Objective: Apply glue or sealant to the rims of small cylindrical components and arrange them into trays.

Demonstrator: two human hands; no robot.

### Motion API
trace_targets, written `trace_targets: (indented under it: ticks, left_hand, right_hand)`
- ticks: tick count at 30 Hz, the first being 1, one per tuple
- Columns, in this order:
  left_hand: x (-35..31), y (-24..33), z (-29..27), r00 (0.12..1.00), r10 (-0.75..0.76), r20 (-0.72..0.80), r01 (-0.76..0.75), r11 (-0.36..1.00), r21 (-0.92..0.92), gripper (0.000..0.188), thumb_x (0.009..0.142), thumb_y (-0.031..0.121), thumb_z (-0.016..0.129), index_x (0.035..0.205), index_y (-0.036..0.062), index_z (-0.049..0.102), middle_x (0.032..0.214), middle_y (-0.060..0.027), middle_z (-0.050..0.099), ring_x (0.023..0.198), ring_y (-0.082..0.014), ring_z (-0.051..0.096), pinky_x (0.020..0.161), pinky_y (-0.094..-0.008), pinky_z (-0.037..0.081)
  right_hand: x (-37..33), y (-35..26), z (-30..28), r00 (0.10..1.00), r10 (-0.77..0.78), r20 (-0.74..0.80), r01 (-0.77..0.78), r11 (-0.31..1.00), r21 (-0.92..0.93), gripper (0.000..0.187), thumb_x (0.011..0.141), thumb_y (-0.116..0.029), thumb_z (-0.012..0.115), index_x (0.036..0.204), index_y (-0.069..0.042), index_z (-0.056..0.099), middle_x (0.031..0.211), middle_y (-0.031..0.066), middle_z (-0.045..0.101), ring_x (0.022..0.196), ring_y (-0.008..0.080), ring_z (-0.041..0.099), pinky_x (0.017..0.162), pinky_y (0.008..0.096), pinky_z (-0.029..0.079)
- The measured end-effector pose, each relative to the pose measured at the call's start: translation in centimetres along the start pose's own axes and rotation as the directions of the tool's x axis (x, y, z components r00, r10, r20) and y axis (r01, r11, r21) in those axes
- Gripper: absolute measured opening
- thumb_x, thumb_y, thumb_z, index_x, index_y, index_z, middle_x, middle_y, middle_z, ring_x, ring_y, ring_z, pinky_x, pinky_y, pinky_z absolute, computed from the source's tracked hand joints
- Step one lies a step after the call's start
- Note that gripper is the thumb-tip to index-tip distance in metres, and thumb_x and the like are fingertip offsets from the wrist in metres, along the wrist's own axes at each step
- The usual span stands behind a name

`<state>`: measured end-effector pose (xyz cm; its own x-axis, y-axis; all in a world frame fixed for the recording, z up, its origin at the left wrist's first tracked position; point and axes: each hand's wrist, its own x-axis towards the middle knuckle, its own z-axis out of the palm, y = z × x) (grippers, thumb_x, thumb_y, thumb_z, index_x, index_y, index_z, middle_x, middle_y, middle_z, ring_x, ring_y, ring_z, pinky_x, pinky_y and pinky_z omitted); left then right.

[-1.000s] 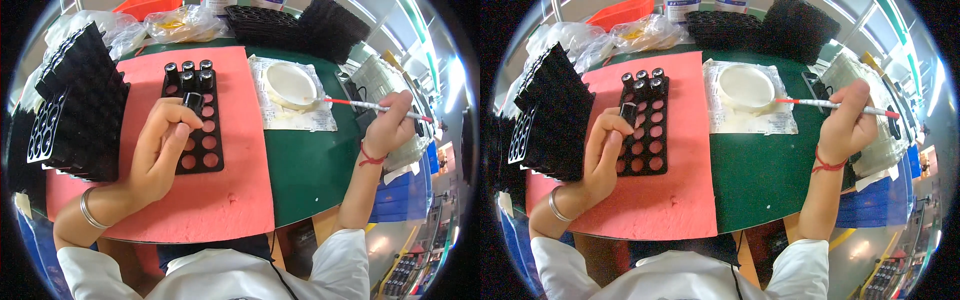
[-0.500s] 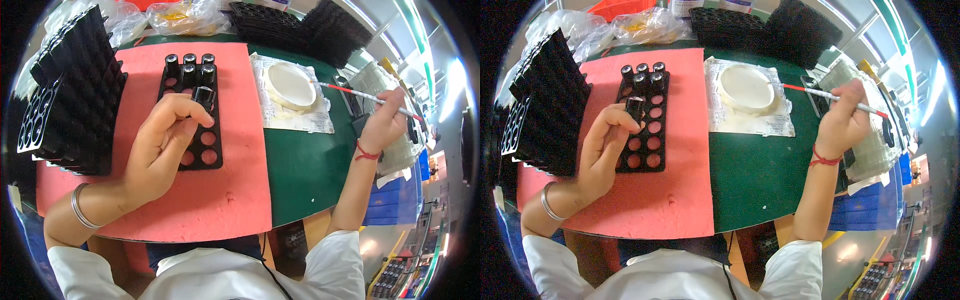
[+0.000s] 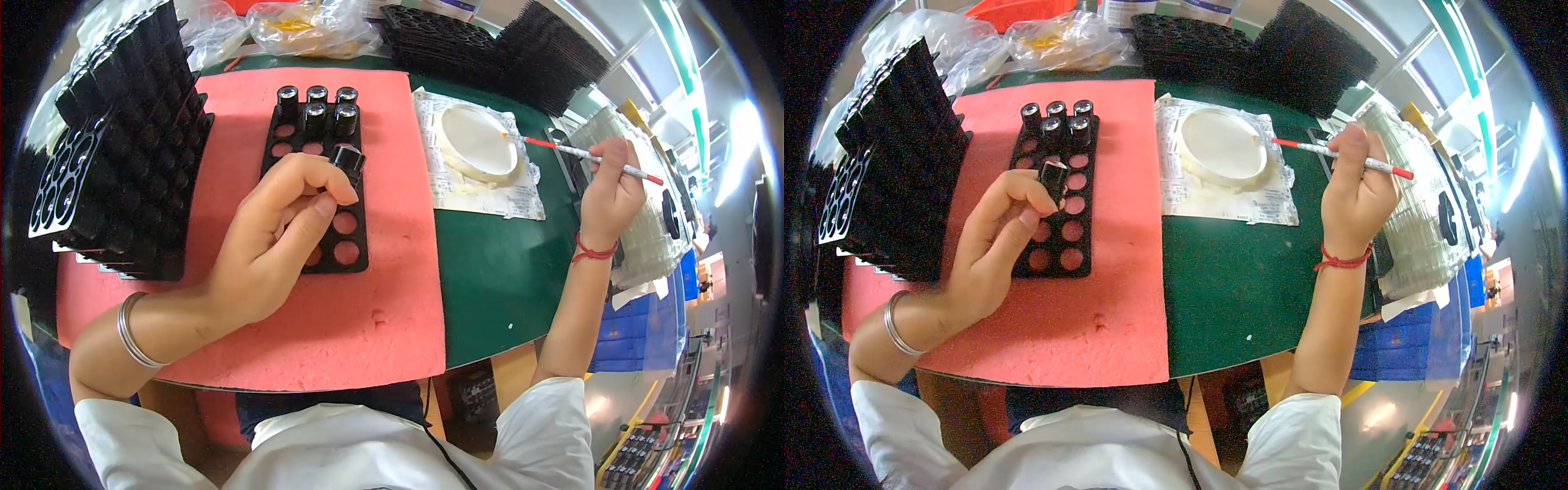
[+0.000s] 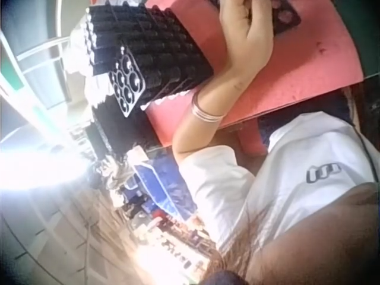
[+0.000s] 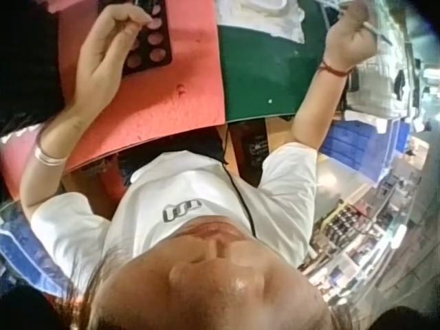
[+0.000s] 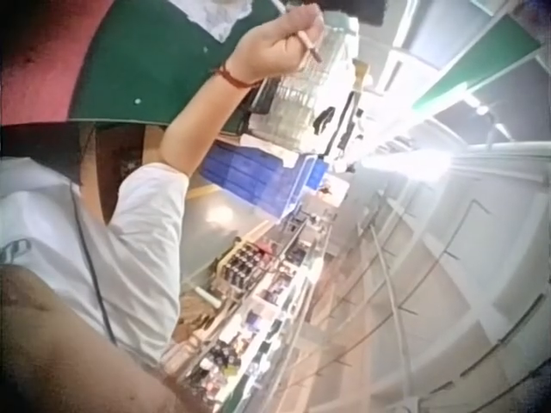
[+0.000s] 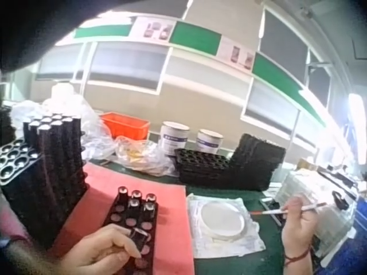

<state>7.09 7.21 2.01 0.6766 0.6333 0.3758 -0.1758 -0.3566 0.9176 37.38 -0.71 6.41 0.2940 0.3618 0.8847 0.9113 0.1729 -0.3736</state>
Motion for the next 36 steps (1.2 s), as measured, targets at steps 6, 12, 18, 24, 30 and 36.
trace_targets:
  ticks: [6,12,18,24,30,36]
  left_hand:
    - [0.0,0.1,0.3,0.999,-0.033,-0.02,0.031,0.997,-0.075,0.008,0.088,0.008,0.04,0.093,0.0023,0.043,0.089,-0.0015,0.043,0.083,-0.0066,0.044,0.074,-0.0204,0.037]
    - [0.1,-0.3,0.3,0.998,-0.045,-0.042,0.043,0.998,-0.034,0.009,0.088,0.008,0.039,0.093,0.0026,0.043,0.088,-0.0011,0.043,0.079,-0.0061,0.044,0.072,-0.0196,0.037]
    - [0.1,-0.1,0.2,0.994,-0.096,-0.059,0.093,0.995,-0.043,0.009,0.089,0.01,0.039,0.093,0.0035,0.044,0.087,0.0008,0.044,0.075,-0.0034,0.041,0.065,-0.0164,0.034]
    - [0.1,-0.2,0.2,0.993,-0.056,-0.1,0.046,0.993,-0.106,0.006,0.088,0.01,0.043,0.091,0.0054,0.04,0.086,-0.0003,0.044,0.074,-0.0037,0.042,0.064,-0.0162,0.034]
    - [0.3,-1.0,0.3,0.989,-0.039,-0.142,0.009,0.978,-0.207,0.018,0.083,0.0,0.049,0.089,0.0069,0.033,0.09,-0.0051,0.047,0.079,-0.008,0.05,0.069,-0.0206,0.039]
    - [0.2,-1.4,0.2,0.985,0.005,-0.173,-0.026,0.992,-0.12,0.03,0.077,-0.005,0.053,0.099,0.0046,0.035,0.095,-0.0063,0.049,0.085,-0.0107,0.052,0.072,-0.0232,0.041]
  right_hand:
    - [0.2,0.0,0.2,0.998,-0.055,0.002,0.055,0.993,-0.108,0.038,0.089,-0.03,0.044,0.066,-0.002,0.055,0.053,-0.0019,0.047,0.047,0.004,0.038,0.044,0.0192,0.028]
    - [0.6,0.6,-0.2,0.993,0.114,-0.039,-0.115,0.993,-0.01,0.042,0.089,-0.033,0.04,0.064,-0.002,0.054,0.054,-0.0012,0.048,0.046,0.0051,0.038,0.044,0.0194,0.029]
    - [1.4,0.4,0.0,0.881,0.42,-0.217,-0.353,0.89,0.287,0.045,0.089,-0.036,0.04,0.059,-0.003,0.05,0.052,0.0006,0.043,0.046,0.0056,0.035,0.043,0.0191,0.027]
    - [1.0,-0.2,0.0,0.92,0.306,-0.245,-0.25,0.94,0.234,0.044,0.089,-0.035,0.04,0.059,-0.004,0.049,0.054,0.0005,0.044,0.048,0.0058,0.036,0.046,0.0194,0.028]
    - [0.5,-0.4,0.0,0.96,0.161,-0.228,-0.169,0.985,-0.017,0.043,0.09,-0.033,0.039,0.061,-0.004,0.051,0.054,-0.0019,0.045,0.05,0.0047,0.036,0.047,0.0196,0.028]
    - [0.2,-0.5,0.1,0.976,0.099,-0.193,-0.112,0.992,-0.058,0.04,0.09,-0.03,0.041,0.062,-0.002,0.053,0.053,-0.0018,0.045,0.05,0.0047,0.036,0.047,0.0196,0.029]
